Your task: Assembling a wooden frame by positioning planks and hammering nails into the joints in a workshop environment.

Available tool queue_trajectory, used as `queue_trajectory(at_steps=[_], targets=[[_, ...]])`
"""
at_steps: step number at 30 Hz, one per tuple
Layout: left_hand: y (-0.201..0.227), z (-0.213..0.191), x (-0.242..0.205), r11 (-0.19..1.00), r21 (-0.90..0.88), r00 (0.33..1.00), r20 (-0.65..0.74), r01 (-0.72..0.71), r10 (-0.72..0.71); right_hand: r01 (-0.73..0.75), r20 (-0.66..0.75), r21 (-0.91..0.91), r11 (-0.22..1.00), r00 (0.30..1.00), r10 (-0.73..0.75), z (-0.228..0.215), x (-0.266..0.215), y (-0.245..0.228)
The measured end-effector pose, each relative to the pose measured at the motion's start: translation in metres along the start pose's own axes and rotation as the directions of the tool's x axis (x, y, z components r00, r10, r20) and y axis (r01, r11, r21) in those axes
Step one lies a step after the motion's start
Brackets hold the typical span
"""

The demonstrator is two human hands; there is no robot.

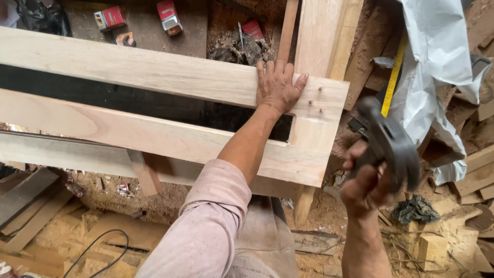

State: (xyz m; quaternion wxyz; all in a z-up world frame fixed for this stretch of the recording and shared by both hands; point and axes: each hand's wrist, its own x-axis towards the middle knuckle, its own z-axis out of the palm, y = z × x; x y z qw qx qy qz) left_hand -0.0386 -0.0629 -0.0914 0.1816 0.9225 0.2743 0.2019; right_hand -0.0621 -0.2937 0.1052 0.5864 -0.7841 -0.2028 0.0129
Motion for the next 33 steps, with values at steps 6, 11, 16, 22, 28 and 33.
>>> queue_trajectory(at_steps=[6,11,16,22,28,33], targets=[[0.003,0.0,-0.002,1.0,-0.002,1.0,-0.007,0.018,-0.019,0.171,0.11,-0.103,0.98,0.981,-0.16,0.009,-0.009,0.03],[0.001,0.004,-0.001,1.0,0.009,0.999,-0.037,-0.009,0.009,-0.203,0.189,-0.204,0.958,0.952,0.242,0.015,0.002,0.014],[0.004,0.002,-0.003,1.0,0.014,1.0,-0.021,0.002,-0.001,0.123,0.043,0.001,0.992,0.991,-0.123,-0.013,-0.015,0.026],[0.004,-0.002,0.001,1.0,0.007,1.0,-0.015,0.0,0.0,0.093,0.261,-0.164,0.982,0.964,-0.048,-0.001,-0.016,0.057],[0.004,-0.001,-0.002,1.0,0.005,1.0,-0.014,-0.013,0.013,-0.044,0.253,-0.167,0.985,0.964,0.086,-0.006,-0.01,0.039],[0.003,-0.003,0.001,1.0,0.009,1.0,-0.005,-0.016,0.016,0.117,0.037,-0.064,0.991,0.993,-0.115,-0.002,-0.031,0.07]])
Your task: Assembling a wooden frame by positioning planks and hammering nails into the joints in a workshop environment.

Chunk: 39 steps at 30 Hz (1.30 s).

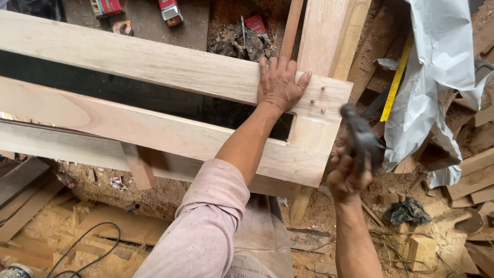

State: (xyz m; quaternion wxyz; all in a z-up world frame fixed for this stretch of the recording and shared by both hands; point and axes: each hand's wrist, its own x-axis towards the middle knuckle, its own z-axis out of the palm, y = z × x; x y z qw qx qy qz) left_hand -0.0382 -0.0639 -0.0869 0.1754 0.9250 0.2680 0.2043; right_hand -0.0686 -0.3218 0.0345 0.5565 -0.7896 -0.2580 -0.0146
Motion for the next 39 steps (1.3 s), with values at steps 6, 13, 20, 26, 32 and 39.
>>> queue_trajectory(at_steps=[6,13,20,26,32,39], targets=[[-0.001,0.002,0.003,1.0,0.013,1.0,0.001,0.011,-0.011,-0.26,0.249,-0.367,0.893,0.898,0.364,0.002,0.024,-0.019],[0.001,-0.001,0.0,1.0,0.007,1.0,0.025,0.016,-0.016,-0.093,0.23,-0.183,0.979,0.964,0.134,-0.001,0.004,0.004],[0.012,-0.03,0.01,0.992,0.128,0.952,0.3,0.018,-0.057,-0.172,0.235,-0.041,0.984,0.956,0.177,-0.004,0.008,-0.018],[0.012,-0.035,0.011,0.995,0.104,0.956,0.292,0.01,-0.04,-0.139,0.389,-0.317,0.938,0.883,0.262,0.0,0.011,0.0],[0.013,-0.043,0.015,0.993,0.118,0.929,0.367,0.011,-0.054,0.133,0.186,-0.152,0.979,0.977,-0.103,-0.008,-0.01,0.016],[0.012,-0.036,0.013,0.991,0.135,0.951,0.305,0.001,-0.042,-0.194,0.325,-0.288,0.938,0.901,0.286,-0.002,0.014,-0.002]])
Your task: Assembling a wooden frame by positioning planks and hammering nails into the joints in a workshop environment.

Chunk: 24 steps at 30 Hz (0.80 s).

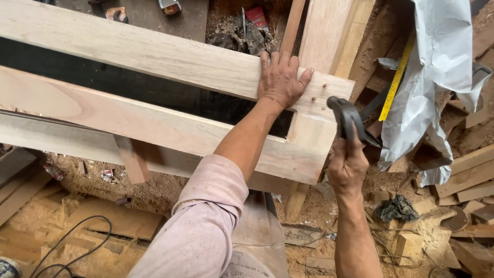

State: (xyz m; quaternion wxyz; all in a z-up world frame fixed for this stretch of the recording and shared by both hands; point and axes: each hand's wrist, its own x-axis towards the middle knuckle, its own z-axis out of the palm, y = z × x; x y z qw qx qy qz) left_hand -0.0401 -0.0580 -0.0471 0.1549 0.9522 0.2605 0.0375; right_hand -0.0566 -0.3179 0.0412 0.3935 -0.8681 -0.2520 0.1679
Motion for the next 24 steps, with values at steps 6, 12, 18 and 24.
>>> queue_trajectory(at_steps=[6,12,18,24], targets=[[0.0,0.003,0.0,1.0,-0.019,1.0,-0.001,0.001,-0.001,0.473,-0.006,0.315,0.823,0.868,-0.497,-0.007,0.03,-0.063],[0.0,0.004,-0.003,1.0,0.007,1.0,0.013,0.004,-0.004,0.179,-0.048,0.207,0.962,0.984,-0.173,-0.001,-0.005,0.001],[0.0,0.001,-0.001,1.0,0.006,1.0,-0.003,-0.008,0.008,0.006,0.05,-0.122,0.992,0.999,0.001,-0.002,0.002,0.0],[0.0,0.002,0.001,1.0,-0.015,0.999,-0.04,-0.001,0.0,0.458,-0.114,0.043,0.888,0.885,-0.451,0.002,0.009,-0.006]])
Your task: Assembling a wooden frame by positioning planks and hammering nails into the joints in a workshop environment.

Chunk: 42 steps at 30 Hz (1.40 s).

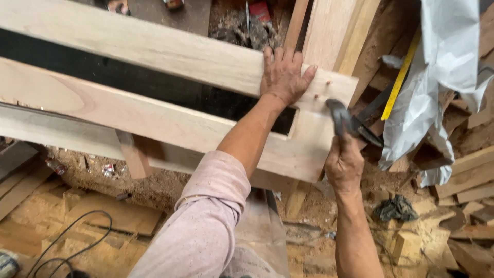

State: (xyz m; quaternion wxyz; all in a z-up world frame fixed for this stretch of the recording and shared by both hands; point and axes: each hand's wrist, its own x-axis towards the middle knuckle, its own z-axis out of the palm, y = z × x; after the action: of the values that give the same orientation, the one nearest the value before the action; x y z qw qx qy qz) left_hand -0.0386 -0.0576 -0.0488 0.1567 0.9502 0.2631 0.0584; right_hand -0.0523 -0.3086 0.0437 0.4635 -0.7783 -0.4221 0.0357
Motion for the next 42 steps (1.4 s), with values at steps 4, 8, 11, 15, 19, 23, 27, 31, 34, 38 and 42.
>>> queue_trajectory(at_steps=[4,8,11,15,19,23,27,31,34,38,42], targets=[[0.003,-0.003,-0.003,1.0,-0.001,0.999,0.047,0.001,-0.001,-0.279,0.075,-0.165,0.946,0.953,0.294,-0.008,-0.014,0.003],[0.001,-0.009,0.002,1.0,0.0,0.999,0.051,-0.001,0.001,-0.173,0.076,-0.157,0.972,0.98,0.187,0.001,-0.005,0.0],[0.001,-0.004,-0.002,1.0,0.002,0.999,0.046,0.004,-0.005,-0.378,0.127,-0.208,0.902,0.904,0.409,-0.006,0.008,-0.013],[-0.001,-0.002,-0.006,1.0,-0.019,0.998,0.054,0.022,-0.021,-0.312,0.039,-0.205,0.928,0.944,0.326,0.0,-0.024,0.003],[0.003,-0.007,0.003,1.0,-0.012,0.999,0.042,-0.009,0.009,-0.567,0.049,-0.165,0.807,0.812,0.581,-0.005,0.009,-0.018],[-0.005,0.052,-0.004,0.992,-0.122,0.956,-0.292,-0.024,-0.013,-0.665,-0.043,-0.009,0.746,0.746,0.665,-0.001,-0.01,-0.013],[-0.006,0.05,-0.003,0.99,-0.133,0.955,-0.296,-0.043,0.002,-0.55,-0.019,-0.167,0.818,0.832,0.555,-0.002,-0.011,-0.007],[-0.004,0.048,-0.004,0.991,-0.13,0.964,-0.266,-0.013,-0.023,-0.601,-0.002,-0.089,0.794,0.797,0.604,-0.008,0.011,-0.03],[-0.006,0.048,-0.005,0.991,-0.131,0.973,-0.229,-0.008,-0.023,-0.628,-0.001,-0.009,0.778,0.778,0.628,-0.01,0.029,-0.041],[-0.007,0.045,-0.002,0.99,-0.138,0.978,-0.207,-0.009,-0.02,-0.53,-0.11,0.173,0.83,0.827,0.551,-0.006,0.039,-0.034],[-0.005,0.047,-0.003,0.99,-0.139,0.978,-0.207,-0.009,-0.02,-0.414,-0.183,0.209,0.886,0.874,0.451,-0.001,0.044,-0.02]])
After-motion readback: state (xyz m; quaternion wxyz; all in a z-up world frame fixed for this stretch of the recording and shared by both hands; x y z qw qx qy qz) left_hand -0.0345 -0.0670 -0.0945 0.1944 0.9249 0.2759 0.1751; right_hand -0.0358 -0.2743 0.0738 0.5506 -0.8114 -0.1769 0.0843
